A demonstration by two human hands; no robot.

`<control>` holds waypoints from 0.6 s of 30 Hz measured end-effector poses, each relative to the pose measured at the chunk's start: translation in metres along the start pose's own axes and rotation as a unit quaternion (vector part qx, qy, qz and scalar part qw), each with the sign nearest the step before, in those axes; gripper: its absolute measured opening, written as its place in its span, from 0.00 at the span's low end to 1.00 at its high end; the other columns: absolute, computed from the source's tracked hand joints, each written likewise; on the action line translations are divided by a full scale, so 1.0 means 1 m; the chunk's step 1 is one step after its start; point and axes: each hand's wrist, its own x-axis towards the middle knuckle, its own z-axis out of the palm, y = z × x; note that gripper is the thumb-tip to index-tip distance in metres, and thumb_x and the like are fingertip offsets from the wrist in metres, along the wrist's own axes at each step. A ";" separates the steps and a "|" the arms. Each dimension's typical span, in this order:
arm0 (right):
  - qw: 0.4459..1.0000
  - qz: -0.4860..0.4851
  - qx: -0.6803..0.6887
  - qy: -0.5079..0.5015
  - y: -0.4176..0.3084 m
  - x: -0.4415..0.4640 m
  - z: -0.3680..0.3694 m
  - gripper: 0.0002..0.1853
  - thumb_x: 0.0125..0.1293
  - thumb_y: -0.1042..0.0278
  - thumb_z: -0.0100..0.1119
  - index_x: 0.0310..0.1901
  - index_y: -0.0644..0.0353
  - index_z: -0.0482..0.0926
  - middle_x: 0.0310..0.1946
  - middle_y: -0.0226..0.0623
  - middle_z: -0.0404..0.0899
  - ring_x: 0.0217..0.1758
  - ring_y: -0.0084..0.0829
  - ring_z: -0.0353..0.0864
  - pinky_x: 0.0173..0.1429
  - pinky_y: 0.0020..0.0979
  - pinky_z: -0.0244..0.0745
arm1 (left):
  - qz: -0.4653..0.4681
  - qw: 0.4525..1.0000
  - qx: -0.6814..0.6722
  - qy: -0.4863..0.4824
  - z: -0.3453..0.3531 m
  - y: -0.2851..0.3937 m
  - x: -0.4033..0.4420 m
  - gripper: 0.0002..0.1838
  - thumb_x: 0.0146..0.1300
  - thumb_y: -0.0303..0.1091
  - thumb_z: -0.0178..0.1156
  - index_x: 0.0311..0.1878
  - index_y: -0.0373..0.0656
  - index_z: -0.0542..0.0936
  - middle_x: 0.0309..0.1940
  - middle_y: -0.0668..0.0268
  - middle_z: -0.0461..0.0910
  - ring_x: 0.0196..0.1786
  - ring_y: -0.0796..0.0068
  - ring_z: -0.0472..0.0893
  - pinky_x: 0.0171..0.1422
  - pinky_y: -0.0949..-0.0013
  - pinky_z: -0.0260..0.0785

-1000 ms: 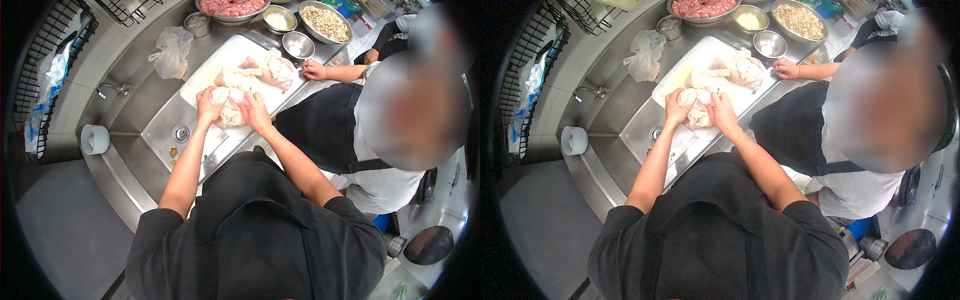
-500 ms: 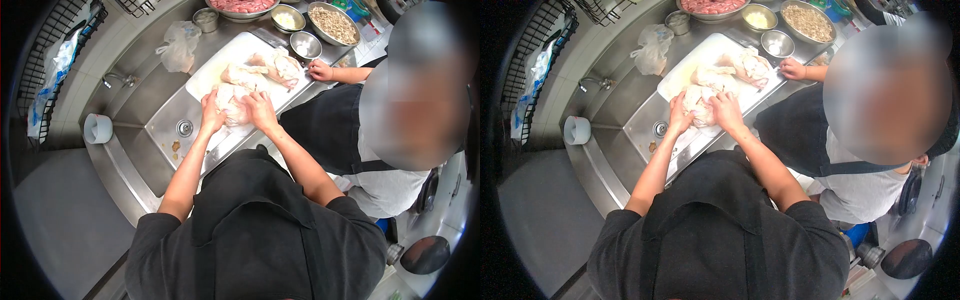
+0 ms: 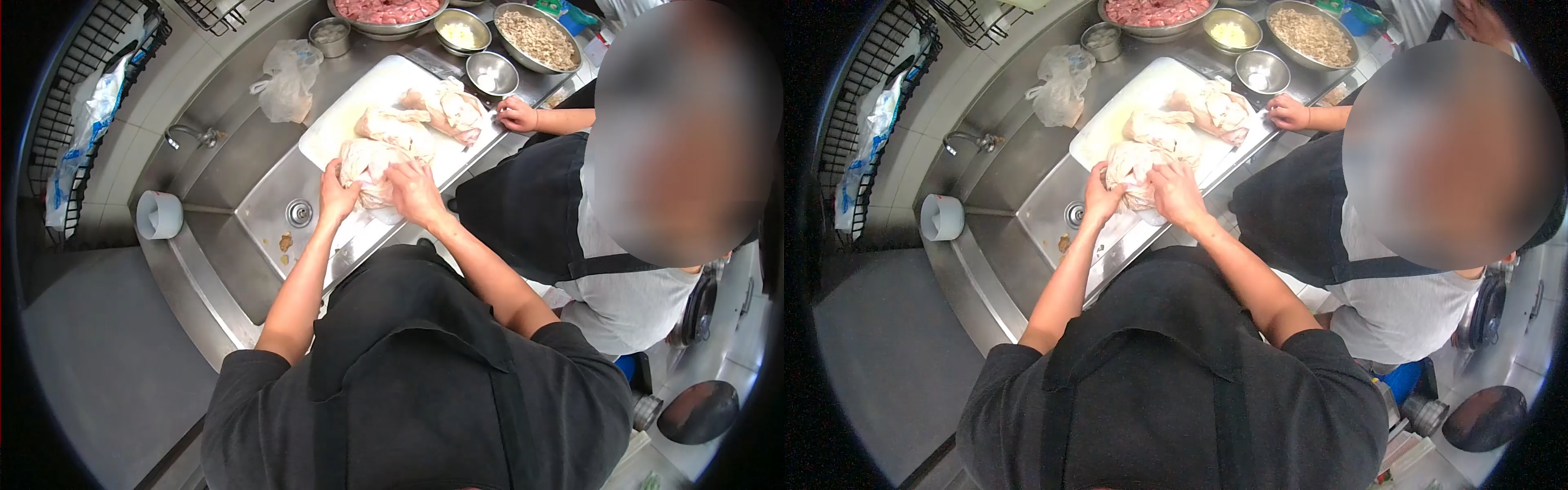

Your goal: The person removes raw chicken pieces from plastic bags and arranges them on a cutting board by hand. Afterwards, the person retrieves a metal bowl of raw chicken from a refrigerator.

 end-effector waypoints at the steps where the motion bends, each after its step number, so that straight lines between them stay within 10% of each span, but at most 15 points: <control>1: 0.999 -0.010 -0.015 0.051 -0.002 0.004 0.002 0.20 0.58 0.77 0.57 0.54 0.56 0.84 0.58 0.35 0.82 0.65 0.44 0.73 0.71 0.51 0.63 | -0.014 1.000 -0.005 0.010 0.001 -0.003 0.002 0.36 0.54 0.31 0.72 0.68 0.43 0.72 0.59 0.50 0.77 0.61 0.54 0.80 0.66 0.57 0.73; 7: 0.992 -0.102 -0.070 -0.018 -0.001 0.004 0.044 0.24 0.59 0.76 0.56 0.59 0.61 0.80 0.66 0.36 0.76 0.68 0.47 0.72 0.71 0.48 0.68 | -0.007 0.999 -0.038 0.026 0.003 -0.004 0.009 0.30 0.57 0.36 0.70 0.63 0.39 0.75 0.56 0.48 0.79 0.60 0.52 0.80 0.65 0.57 0.72; 18: 0.978 -0.132 -0.108 -0.123 -0.012 0.007 0.027 0.13 0.60 0.75 0.58 0.46 0.55 0.84 0.49 0.32 0.82 0.60 0.37 0.77 0.65 0.45 0.67 | -0.047 0.999 -0.009 -0.009 0.001 0.025 0.021 0.37 0.52 0.45 0.76 0.62 0.39 0.74 0.57 0.45 0.72 0.59 0.49 0.78 0.65 0.55 0.72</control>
